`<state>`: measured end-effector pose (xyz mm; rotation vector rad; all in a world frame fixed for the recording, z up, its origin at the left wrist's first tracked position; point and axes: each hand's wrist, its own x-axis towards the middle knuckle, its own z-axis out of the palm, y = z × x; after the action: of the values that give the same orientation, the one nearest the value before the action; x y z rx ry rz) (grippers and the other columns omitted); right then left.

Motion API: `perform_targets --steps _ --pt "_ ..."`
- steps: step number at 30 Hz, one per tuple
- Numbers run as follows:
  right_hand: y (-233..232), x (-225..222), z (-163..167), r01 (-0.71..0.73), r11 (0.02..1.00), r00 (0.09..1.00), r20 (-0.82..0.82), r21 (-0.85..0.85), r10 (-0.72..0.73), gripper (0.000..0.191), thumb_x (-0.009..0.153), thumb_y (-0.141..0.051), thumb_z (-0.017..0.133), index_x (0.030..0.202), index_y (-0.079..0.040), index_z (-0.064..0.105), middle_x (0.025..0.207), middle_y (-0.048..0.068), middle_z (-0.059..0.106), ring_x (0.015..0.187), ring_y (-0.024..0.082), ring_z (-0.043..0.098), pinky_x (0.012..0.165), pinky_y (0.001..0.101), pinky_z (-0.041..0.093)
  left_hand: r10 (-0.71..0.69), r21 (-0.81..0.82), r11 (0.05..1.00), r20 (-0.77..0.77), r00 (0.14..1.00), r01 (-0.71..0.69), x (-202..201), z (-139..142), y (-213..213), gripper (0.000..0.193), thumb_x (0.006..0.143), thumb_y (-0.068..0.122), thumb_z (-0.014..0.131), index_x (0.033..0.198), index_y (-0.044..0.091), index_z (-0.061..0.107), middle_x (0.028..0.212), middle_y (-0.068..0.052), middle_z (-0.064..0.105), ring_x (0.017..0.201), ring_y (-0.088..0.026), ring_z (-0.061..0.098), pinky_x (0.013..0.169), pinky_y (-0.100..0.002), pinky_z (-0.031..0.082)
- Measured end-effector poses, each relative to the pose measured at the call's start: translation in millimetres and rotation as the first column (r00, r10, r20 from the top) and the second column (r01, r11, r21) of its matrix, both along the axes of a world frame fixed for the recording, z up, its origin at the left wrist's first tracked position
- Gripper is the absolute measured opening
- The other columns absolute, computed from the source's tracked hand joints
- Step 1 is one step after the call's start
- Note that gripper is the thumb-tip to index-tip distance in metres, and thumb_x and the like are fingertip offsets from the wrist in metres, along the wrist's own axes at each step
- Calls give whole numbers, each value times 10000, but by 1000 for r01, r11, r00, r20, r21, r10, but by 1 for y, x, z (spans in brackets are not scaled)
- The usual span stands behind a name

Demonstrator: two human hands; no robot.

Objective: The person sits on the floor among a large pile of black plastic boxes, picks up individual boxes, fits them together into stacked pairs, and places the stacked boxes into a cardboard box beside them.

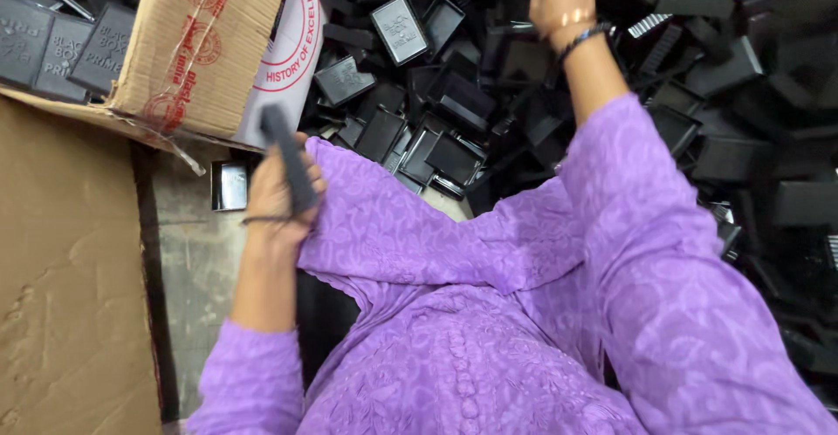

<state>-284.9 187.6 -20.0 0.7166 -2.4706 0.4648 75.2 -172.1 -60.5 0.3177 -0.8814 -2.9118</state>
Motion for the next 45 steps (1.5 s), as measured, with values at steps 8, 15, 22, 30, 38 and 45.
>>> perform_targets --steps 8,15,22,30,38,45 --pt "-74 226 -115 -187 982 889 432 41 151 406 706 -293 839 922 2 664 1004 190 616 937 397 624 771 496 523 -52 53 995 -386 921 79 -109 45 82 761 780 -116 594 1511 56 474 1551 -127 502 1481 -322 485 1242 -576 423" --pt "-43 211 -132 -142 940 863 426 -310 271 233 819 -169 819 892 -50 632 957 122 650 904 318 662 810 403 561 -154 428 830 -439 885 357 -119 35 78 686 852 256 680 1490 274 429 1494 -198 498 1360 -380 537 1146 -578 470" --pt "-21 217 -82 503 90 551 399 -860 732 367 941 -146 690 1272 -125 533 1025 99 683 911 148 668 778 310 566 -294 -74 946 215 931 315 -132 -35 132 495 1001 550 548 1268 134 576 1054 -65 688 952 -201 671 847 -387 585" --pt "-33 248 -73 -11 757 813 436 -653 387 790 793 -195 882 1438 18 481 1259 147 636 1147 197 645 974 335 528 -254 -119 954 168 952 276 -123 -43 159 770 947 701 338 1371 100 565 1194 -68 699 1059 -185 692 951 -356 568" --pt "-55 271 -48 234 674 676 616 -701 406 680 822 -234 839 1427 -32 603 1129 144 715 1008 184 680 898 320 561 -41 -243 967 166 985 82 -124 -67 144 766 1001 675 315 1408 68 545 1170 -74 686 1037 -182 666 948 -352 557" --pt "-60 281 -57 76 721 819 455 -689 349 639 839 -217 843 1392 2 609 1290 182 698 1180 204 684 1010 330 531 -105 -291 950 59 993 117 -113 -59 155 632 1043 566 396 1479 117 484 1180 -42 644 1058 -139 629 950 -313 537"
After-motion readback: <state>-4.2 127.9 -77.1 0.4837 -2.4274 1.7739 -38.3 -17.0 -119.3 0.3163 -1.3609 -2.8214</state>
